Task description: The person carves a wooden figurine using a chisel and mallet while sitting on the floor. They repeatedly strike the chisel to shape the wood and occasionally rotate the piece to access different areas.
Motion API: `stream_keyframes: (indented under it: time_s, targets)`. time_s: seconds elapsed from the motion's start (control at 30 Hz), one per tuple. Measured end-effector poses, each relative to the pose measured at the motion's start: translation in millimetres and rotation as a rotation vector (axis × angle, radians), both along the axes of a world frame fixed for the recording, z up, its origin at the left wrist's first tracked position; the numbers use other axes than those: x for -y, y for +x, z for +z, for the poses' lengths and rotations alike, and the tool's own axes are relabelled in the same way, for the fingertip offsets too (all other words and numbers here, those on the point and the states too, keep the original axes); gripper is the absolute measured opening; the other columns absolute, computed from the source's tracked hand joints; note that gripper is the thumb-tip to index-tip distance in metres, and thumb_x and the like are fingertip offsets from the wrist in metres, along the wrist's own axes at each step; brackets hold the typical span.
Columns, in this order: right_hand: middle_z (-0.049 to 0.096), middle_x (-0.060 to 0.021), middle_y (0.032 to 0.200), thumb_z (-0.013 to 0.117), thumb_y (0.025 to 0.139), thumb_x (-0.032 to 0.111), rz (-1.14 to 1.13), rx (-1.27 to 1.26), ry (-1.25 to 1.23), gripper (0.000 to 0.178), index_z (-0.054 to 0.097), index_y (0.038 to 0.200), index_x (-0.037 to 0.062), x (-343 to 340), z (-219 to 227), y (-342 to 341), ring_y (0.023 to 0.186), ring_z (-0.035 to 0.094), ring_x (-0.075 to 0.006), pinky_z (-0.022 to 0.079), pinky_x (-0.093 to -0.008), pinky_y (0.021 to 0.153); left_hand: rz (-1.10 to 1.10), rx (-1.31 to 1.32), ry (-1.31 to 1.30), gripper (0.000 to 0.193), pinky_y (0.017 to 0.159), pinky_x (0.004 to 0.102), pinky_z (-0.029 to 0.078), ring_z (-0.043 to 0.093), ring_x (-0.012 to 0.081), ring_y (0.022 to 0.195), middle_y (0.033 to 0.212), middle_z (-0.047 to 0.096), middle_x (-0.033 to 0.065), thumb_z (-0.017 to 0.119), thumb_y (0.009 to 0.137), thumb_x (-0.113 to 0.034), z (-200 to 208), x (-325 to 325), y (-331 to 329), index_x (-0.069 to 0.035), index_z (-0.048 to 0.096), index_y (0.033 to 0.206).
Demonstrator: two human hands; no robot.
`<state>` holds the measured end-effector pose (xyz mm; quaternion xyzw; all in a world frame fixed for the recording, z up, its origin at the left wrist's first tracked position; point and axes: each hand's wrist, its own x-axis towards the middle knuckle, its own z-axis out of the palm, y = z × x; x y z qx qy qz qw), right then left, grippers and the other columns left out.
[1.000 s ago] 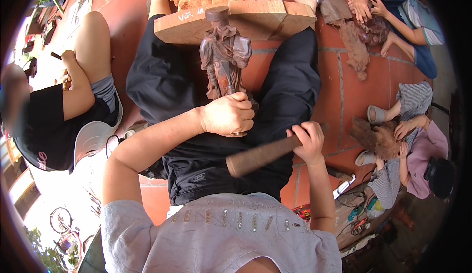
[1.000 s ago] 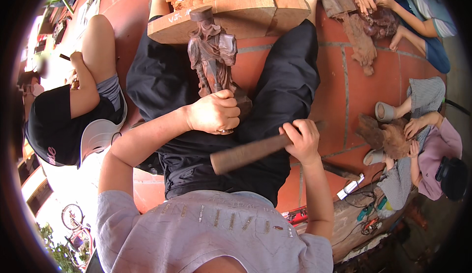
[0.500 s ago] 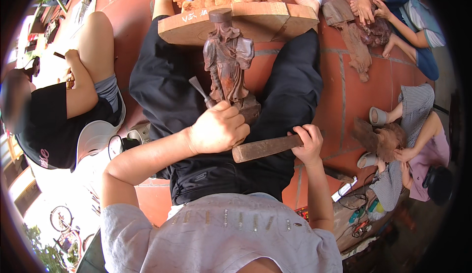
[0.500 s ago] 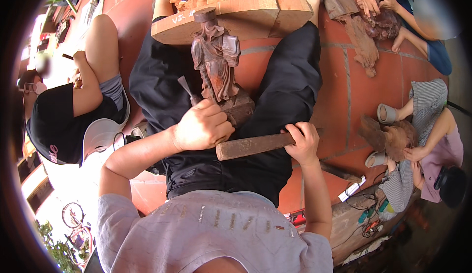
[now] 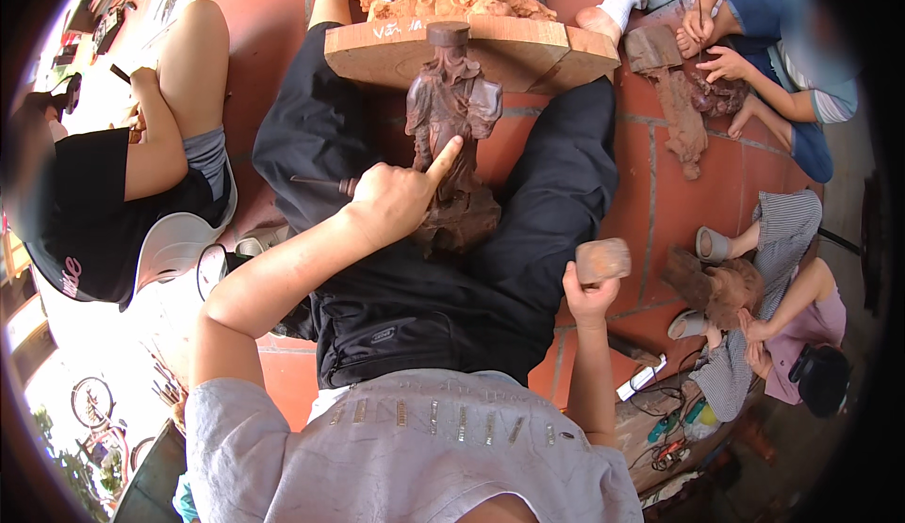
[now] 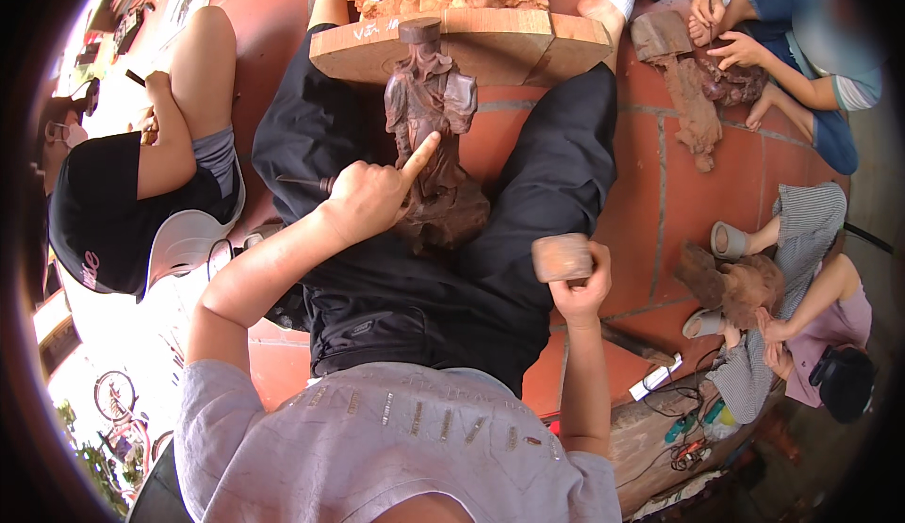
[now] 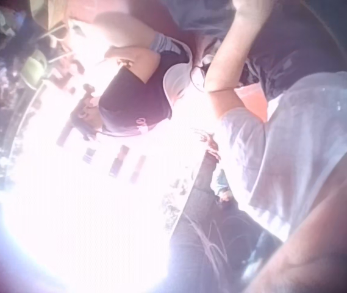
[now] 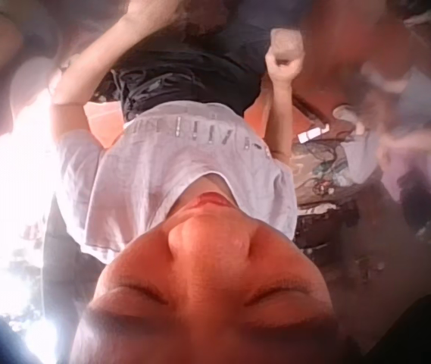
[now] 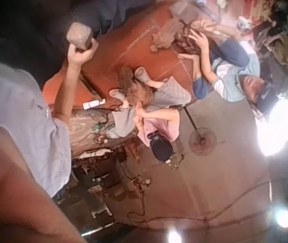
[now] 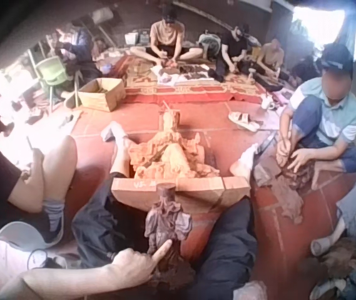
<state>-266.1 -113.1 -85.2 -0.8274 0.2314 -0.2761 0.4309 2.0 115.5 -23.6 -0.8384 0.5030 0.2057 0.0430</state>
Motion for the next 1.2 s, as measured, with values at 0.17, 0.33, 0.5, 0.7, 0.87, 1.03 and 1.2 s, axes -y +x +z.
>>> stream_keyframes:
  time_s: [0.17, 0.33, 0.5, 0.7, 0.87, 1.03, 1.2]
  targets:
    - [0.056, -0.0046, 0.086, 0.071, 0.078, -0.006, -0.083, 0.126, 0.183, 0.033, 0.053, 0.105, -0.0005, 20, 12, 1, 0.077, 0.057, -0.0139, 0.049, -0.0284, 0.074, -0.009, -0.066, 0.044, 0.093, 0.045, 0.0367, 0.047, 0.061, 0.0211, 0.046, 0.053, 0.059, 0.0045, 0.064, 0.084, -0.030, -6, -21, -18, -0.007, 0.010, 0.157]
    - [0.055, -0.0060, 0.096, 0.070, 0.081, -0.006, -0.176, 0.192, 0.236, 0.035, 0.051, 0.110, 0.0012, 37, 29, 10, 0.086, 0.055, -0.0137, 0.050, -0.0304, 0.079, 0.006, -0.108, 0.099, 0.090, 0.046, 0.0373, 0.048, 0.062, 0.0219, 0.047, 0.054, 0.060, 0.0048, 0.064, 0.086, -0.032, -8, -27, -32, -0.003, 0.014, 0.155]
    - [0.055, -0.0065, 0.097, 0.067, 0.083, -0.007, -0.198, 0.221, 0.220, 0.034, 0.051, 0.112, 0.0016, 41, 28, -1, 0.087, 0.056, -0.0146, 0.051, -0.0310, 0.079, -0.010, -0.090, 0.006, 0.087, 0.047, 0.0375, 0.048, 0.063, 0.0232, 0.049, 0.056, 0.061, 0.0062, 0.064, 0.086, -0.032, -10, -29, -33, -0.001, 0.020, 0.154]
    - [0.056, -0.0063, 0.092, 0.062, 0.088, -0.004, -0.168, 0.330, 0.041, 0.023, 0.053, 0.108, 0.0023, 48, 68, -4, 0.084, 0.056, -0.0158, 0.049, -0.0298, 0.077, 0.009, -0.167, -0.043, 0.087, 0.048, 0.0389, 0.049, 0.063, 0.0253, 0.050, 0.057, 0.062, 0.0072, 0.065, 0.085, -0.033, -13, -31, -30, -0.004, 0.021, 0.154]
    - [0.058, -0.0038, 0.088, 0.064, 0.088, 0.000, -0.275, 0.029, -0.163, 0.007, 0.058, 0.092, 0.0010, 63, 77, -22, 0.081, 0.055, -0.0132, 0.046, -0.0264, 0.076, 0.102, -0.042, -0.118, 0.096, 0.048, 0.0383, 0.050, 0.064, 0.0254, 0.052, 0.060, 0.063, 0.0087, 0.070, 0.081, -0.033, -7, -21, -15, -0.007, 0.015, 0.156]
    - [0.058, -0.0036, 0.089, 0.064, 0.090, 0.002, -0.328, 0.046, -0.086, 0.006, 0.058, 0.093, 0.0010, 61, 74, -39, 0.083, 0.055, -0.0129, 0.047, -0.0261, 0.076, 0.018, -0.288, -0.028, 0.076, 0.060, 0.0442, 0.054, 0.069, 0.0317, 0.066, 0.070, 0.068, 0.0129, 0.067, 0.083, -0.035, -2, -18, -25, -0.008, 0.033, 0.147]
    - [0.058, -0.0041, 0.090, 0.064, 0.090, 0.002, -0.374, 0.054, -0.204, 0.009, 0.057, 0.096, 0.0009, 50, 66, -50, 0.082, 0.056, -0.0129, 0.049, -0.0267, 0.076, 0.011, -0.445, -0.288, 0.058, 0.068, 0.0473, 0.054, 0.069, 0.0361, 0.079, 0.084, 0.068, 0.0178, 0.059, 0.080, -0.014, 18, 5, -52, -0.007, 0.042, 0.134]
